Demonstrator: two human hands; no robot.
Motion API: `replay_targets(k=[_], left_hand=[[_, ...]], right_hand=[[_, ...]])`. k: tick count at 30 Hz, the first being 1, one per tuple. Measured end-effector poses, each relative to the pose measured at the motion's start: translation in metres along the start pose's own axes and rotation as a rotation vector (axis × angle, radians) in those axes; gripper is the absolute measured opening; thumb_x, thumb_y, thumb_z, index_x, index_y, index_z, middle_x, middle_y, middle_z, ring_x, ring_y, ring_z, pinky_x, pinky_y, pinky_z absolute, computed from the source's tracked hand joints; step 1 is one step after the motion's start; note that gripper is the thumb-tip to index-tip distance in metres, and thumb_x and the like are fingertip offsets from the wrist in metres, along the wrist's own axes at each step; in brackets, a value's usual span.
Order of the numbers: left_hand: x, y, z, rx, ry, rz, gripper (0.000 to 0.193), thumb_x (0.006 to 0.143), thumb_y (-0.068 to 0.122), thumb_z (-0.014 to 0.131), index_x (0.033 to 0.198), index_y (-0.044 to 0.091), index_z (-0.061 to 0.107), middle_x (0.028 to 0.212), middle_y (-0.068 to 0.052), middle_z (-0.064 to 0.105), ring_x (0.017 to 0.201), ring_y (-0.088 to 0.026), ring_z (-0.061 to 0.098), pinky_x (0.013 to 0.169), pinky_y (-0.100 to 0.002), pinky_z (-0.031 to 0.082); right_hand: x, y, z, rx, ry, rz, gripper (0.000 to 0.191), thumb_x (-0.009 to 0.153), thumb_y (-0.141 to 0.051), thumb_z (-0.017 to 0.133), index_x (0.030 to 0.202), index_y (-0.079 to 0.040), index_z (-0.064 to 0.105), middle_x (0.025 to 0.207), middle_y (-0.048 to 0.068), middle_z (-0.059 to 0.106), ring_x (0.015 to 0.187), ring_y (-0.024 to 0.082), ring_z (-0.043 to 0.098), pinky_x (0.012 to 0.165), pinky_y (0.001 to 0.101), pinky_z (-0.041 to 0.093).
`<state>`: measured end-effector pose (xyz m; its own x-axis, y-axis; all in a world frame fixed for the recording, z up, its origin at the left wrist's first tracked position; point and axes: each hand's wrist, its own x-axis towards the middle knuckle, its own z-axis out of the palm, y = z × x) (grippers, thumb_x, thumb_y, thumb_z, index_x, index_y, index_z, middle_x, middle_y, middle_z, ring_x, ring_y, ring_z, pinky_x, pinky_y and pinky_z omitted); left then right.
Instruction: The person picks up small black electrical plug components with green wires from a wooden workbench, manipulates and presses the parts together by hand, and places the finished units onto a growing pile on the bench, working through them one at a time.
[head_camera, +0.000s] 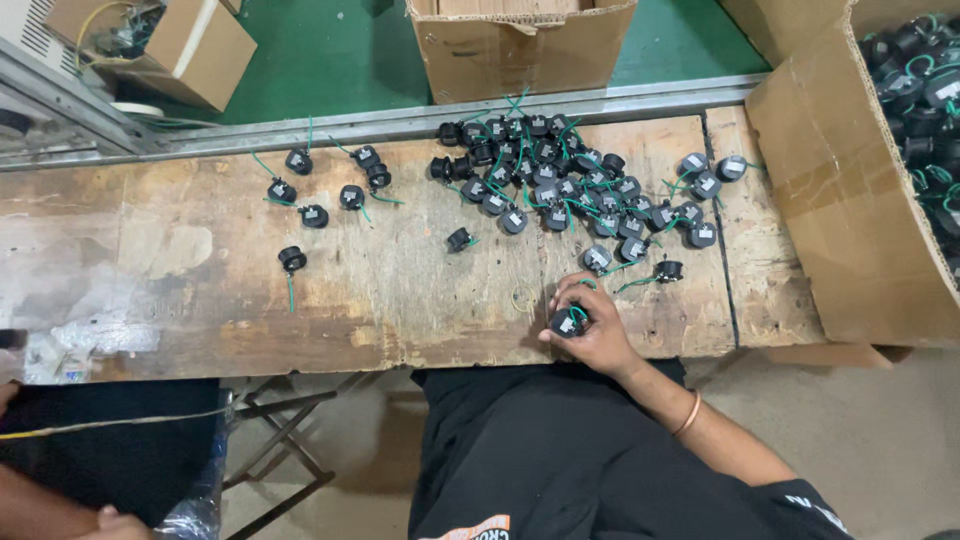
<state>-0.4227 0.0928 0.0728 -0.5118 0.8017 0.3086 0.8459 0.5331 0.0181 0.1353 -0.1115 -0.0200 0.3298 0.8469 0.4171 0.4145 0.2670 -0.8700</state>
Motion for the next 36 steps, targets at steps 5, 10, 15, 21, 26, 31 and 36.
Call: replay_targets(k=[5,10,15,21,26,31,36], left_hand=[[-0.014,0.041,-0.007,-0.573,-0.015,0.292,0.058,0.097,0.025,0.076,0.146,0.0,0.056,0.143,-0.017,0.062,0.132,-0.03,0.06,0.115,-0.043,0.047],[-0.117,0.16,-0.037,-1.287,-0.868,0.797,0.071,0.102,0.047,0.049,0.158,0.005,0.036,0.157,-0.019,0.051,0.144,-0.032,0.052,0.118,-0.05,0.043],[-0.226,0.287,-0.1,-1.643,-1.978,1.313,0.1,0.1,0.074,0.049,0.169,0.013,0.011,0.169,-0.021,0.037,0.156,-0.035,0.042,0.132,-0.052,0.034],[-0.328,0.339,-0.165,-1.273,-2.938,1.517,0.099,0.1,0.075,0.041,0.171,0.023,-0.004,0.166,-0.012,0.031,0.148,-0.029,0.041,0.127,-0.044,0.03],[-0.312,0.321,-0.129,-1.534,-2.701,1.484,0.097,0.103,0.074,0.043,0.169,0.013,0.007,0.157,-0.019,0.046,0.139,-0.03,0.053,0.122,-0.042,0.037],[-0.25,0.287,-0.037,-2.084,-1.437,0.86,0.063,0.103,0.05,0.066,0.137,-0.002,0.058,0.123,-0.015,0.072,0.114,-0.025,0.07,0.108,-0.043,0.055],[-0.216,0.254,0.029,-1.891,-0.812,0.452,0.028,0.104,0.006,0.067,0.13,0.001,0.059,0.122,-0.011,0.066,0.11,-0.017,0.062,0.102,-0.034,0.049]], right_hand=[[0.004,-0.008,0.0,-0.034,-0.001,0.008,0.047,0.069,-0.016,0.094,0.096,-0.008,0.057,0.106,0.007,0.058,0.105,0.022,0.059,0.092,0.0356,0.05],[0.002,-0.004,0.001,-0.022,-0.012,-0.032,0.046,0.069,-0.015,0.094,0.095,-0.008,0.056,0.106,0.008,0.058,0.106,0.024,0.06,0.091,0.0354,0.051],[-0.008,0.018,-0.004,-0.06,-0.116,0.074,0.034,0.077,-0.017,0.093,0.102,-0.008,0.071,0.113,0.006,0.069,0.11,0.021,0.068,0.101,0.0359,0.053],[0.004,0.025,-0.005,-0.033,0.039,-0.042,0.033,0.072,-0.019,0.088,0.1,-0.008,0.072,0.111,0.008,0.064,0.111,0.02,0.063,0.099,0.035,0.05],[0.0,0.006,-0.003,0.04,0.026,0.018,0.049,0.069,-0.024,0.086,0.108,-0.009,0.061,0.117,0.007,0.054,0.114,0.018,0.055,0.095,0.0345,0.047],[-0.003,-0.005,-0.003,-0.078,-0.015,-0.053,0.028,0.072,-0.016,0.091,0.084,-0.008,0.067,0.106,0.007,0.06,0.107,0.023,0.06,0.093,0.0385,0.05],[0.0,-0.005,0.0,-0.051,-0.01,-0.025,0.029,0.072,-0.011,0.09,0.079,-0.008,0.062,0.106,0.006,0.059,0.103,0.021,0.061,0.091,0.0361,0.051]])
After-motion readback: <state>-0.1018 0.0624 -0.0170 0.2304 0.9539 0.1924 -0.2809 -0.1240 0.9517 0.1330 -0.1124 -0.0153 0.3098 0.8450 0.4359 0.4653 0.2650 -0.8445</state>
